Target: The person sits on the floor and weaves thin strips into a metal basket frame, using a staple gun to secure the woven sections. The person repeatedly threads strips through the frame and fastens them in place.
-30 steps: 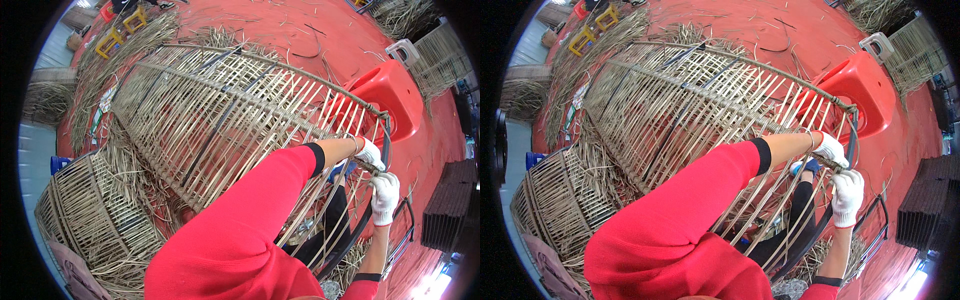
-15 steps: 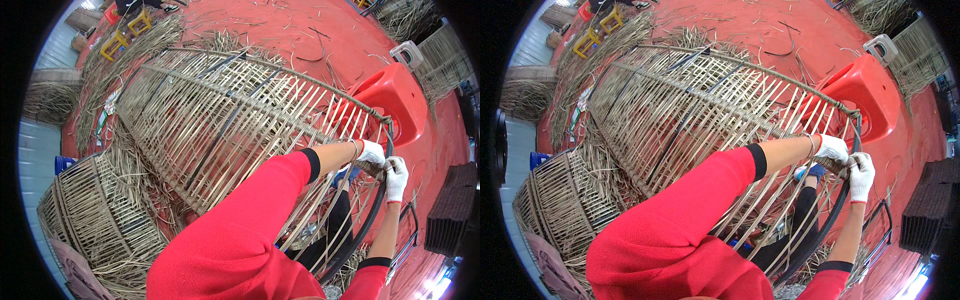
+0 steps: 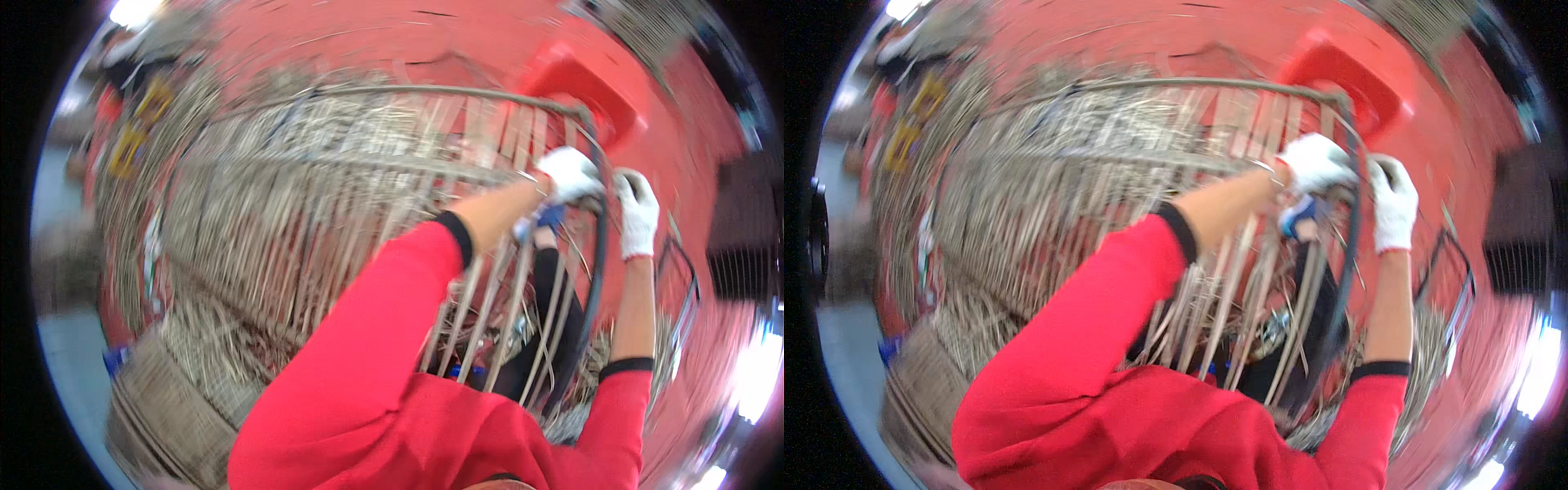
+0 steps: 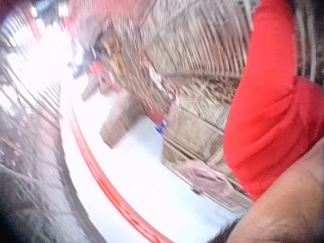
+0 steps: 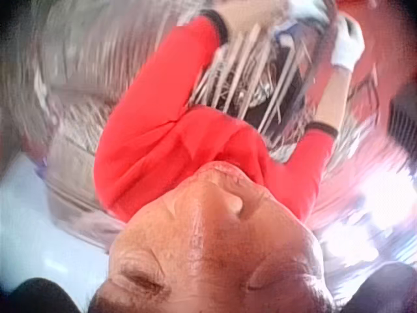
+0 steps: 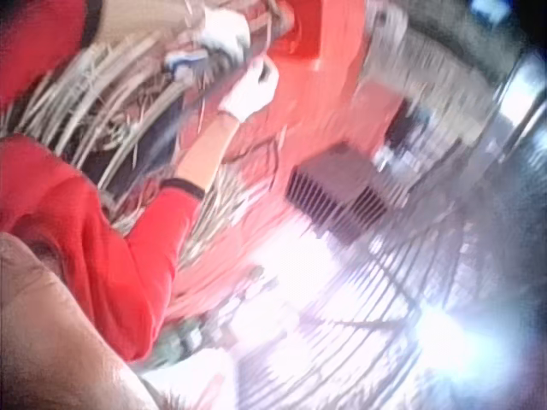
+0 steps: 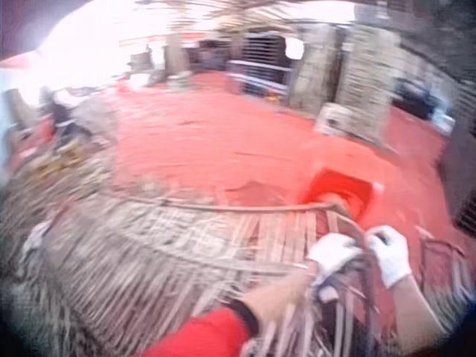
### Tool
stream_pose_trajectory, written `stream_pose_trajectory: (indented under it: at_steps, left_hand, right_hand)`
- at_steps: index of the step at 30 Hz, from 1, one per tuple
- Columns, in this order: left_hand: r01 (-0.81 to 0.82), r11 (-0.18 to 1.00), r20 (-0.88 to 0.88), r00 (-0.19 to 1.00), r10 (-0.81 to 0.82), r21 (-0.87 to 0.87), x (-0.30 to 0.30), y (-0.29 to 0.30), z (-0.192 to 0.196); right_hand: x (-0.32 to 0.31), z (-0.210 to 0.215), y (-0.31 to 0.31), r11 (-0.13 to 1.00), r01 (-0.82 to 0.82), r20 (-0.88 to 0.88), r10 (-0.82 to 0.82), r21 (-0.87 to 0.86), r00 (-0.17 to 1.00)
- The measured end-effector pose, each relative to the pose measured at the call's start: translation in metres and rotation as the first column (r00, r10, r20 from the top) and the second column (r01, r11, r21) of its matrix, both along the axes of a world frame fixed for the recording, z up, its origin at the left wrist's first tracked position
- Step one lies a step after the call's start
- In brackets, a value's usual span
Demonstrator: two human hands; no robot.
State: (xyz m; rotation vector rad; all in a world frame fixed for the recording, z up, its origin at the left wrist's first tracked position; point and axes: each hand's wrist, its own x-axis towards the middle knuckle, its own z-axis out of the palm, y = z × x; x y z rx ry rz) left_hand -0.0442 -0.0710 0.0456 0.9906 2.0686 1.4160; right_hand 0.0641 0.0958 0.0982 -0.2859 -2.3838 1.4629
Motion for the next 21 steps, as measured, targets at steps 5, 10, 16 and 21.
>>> stream_pose_trajectory:
  at_steps: [5, 10, 16, 21]
  left_hand:
    - [0.208, 0.961, -0.396, 0.910, -0.122, 0.181, -0.023, -0.004, -0.003]
    - [0.017, 0.998, 0.157, 0.987, -0.027, 0.066, -0.020, 0.001, 0.001]
    - [-0.008, 0.998, 0.048, 0.999, 0.011, -0.060, -0.024, 0.008, -0.001]
    - [-0.060, 0.997, 0.056, 0.997, 0.062, -0.039, -0.020, 0.006, 0.006]
  right_hand:
    - [0.150, -0.007, 0.067, 0.957, 0.236, 0.028, -0.244, 0.167, 0.969]
    - [0.389, -0.035, 0.106, 0.733, 0.546, 0.254, -0.665, 0.406, 0.703]
    - [0.612, -0.095, 0.049, 0.336, 0.407, 0.343, -0.937, 0.849, 0.059]
    - [0.654, -0.153, -0.007, 0.429, 0.314, 0.514, -0.813, 0.847, -0.275]
